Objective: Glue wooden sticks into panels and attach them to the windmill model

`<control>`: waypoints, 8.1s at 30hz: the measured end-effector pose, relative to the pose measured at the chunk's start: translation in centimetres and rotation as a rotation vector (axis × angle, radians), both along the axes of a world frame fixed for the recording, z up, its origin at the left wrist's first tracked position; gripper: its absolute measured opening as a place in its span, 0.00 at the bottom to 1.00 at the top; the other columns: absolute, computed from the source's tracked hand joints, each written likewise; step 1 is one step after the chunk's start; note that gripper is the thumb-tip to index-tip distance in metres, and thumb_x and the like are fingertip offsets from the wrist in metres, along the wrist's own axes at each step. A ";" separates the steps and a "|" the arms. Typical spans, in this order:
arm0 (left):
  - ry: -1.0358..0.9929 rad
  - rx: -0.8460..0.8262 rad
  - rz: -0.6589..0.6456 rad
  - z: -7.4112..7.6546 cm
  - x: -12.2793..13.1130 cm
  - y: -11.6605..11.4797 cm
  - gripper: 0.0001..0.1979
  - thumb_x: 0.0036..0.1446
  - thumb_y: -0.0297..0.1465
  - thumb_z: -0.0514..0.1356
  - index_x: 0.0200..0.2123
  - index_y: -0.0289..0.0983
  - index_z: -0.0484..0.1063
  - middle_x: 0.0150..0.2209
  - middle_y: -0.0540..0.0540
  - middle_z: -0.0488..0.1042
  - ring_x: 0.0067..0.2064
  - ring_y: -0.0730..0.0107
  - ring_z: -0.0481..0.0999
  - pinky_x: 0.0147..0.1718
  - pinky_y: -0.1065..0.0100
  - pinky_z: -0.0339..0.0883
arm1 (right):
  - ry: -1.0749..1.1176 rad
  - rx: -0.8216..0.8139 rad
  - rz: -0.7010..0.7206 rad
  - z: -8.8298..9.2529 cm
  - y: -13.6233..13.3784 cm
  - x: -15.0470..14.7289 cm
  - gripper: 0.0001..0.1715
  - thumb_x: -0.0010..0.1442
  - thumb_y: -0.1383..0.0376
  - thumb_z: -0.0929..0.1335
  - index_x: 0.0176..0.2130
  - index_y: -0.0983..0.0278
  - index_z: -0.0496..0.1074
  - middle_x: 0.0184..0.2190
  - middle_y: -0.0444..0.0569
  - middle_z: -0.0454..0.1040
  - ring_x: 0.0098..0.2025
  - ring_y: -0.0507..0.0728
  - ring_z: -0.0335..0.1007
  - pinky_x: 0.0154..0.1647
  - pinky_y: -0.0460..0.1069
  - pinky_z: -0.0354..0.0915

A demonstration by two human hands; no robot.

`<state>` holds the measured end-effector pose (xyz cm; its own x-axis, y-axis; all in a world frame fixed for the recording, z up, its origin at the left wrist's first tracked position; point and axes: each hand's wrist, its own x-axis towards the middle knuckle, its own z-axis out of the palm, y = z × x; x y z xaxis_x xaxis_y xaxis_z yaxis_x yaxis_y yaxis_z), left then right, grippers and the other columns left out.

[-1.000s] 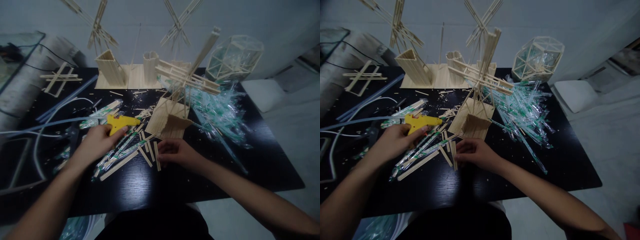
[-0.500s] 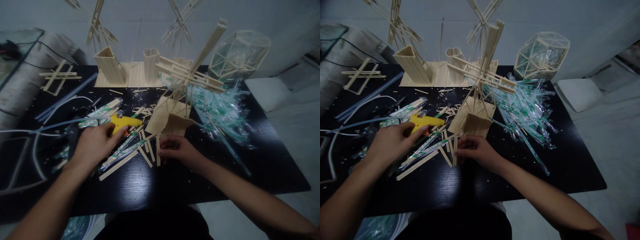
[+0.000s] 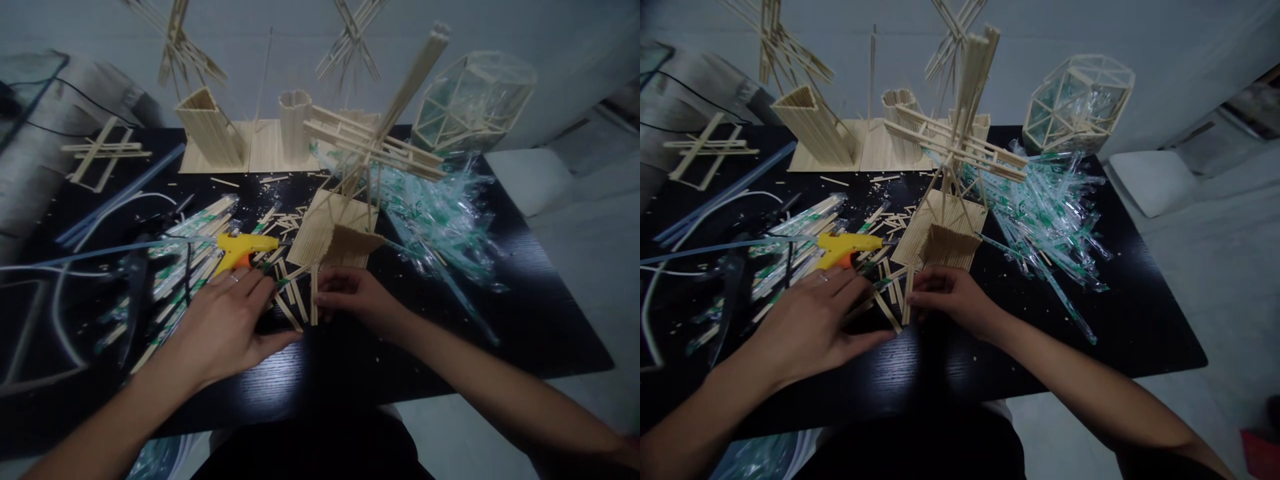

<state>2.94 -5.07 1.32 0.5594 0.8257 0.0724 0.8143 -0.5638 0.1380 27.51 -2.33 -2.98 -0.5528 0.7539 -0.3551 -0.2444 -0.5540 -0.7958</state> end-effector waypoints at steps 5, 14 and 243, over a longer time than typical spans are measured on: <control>0.038 -0.049 0.019 -0.6 0.4 0.0 0.35 0.49 0.63 0.65 0.40 0.35 0.72 0.39 0.36 0.75 0.41 0.44 0.76 0.40 0.49 0.72 | -0.018 -0.012 -0.011 0.1 -0.1 -0.1 0.19 0.49 0.62 0.83 0.37 0.65 0.79 0.30 0.44 0.81 0.30 0.51 0.77 0.31 0.45 0.73; 0.022 -0.026 -0.006 -1.2 0.9 -0.6 0.24 0.60 0.49 0.64 0.44 0.33 0.73 0.42 0.36 0.74 0.43 0.45 0.75 0.43 0.49 0.72 | -0.041 0.013 -0.027 0.2 -0.2 -0.1 0.21 0.47 0.60 0.83 0.37 0.65 0.78 0.31 0.45 0.81 0.31 0.51 0.77 0.32 0.45 0.74; -0.510 -0.021 -0.168 -2.2 0.5 0.1 0.41 0.51 0.44 0.74 0.63 0.35 0.63 0.55 0.34 0.75 0.55 0.50 0.78 0.54 0.52 0.76 | 0.125 -0.143 0.106 1.4 -1.5 -0.8 0.16 0.54 0.58 0.81 0.38 0.66 0.84 0.32 0.49 0.86 0.33 0.53 0.84 0.41 0.48 0.78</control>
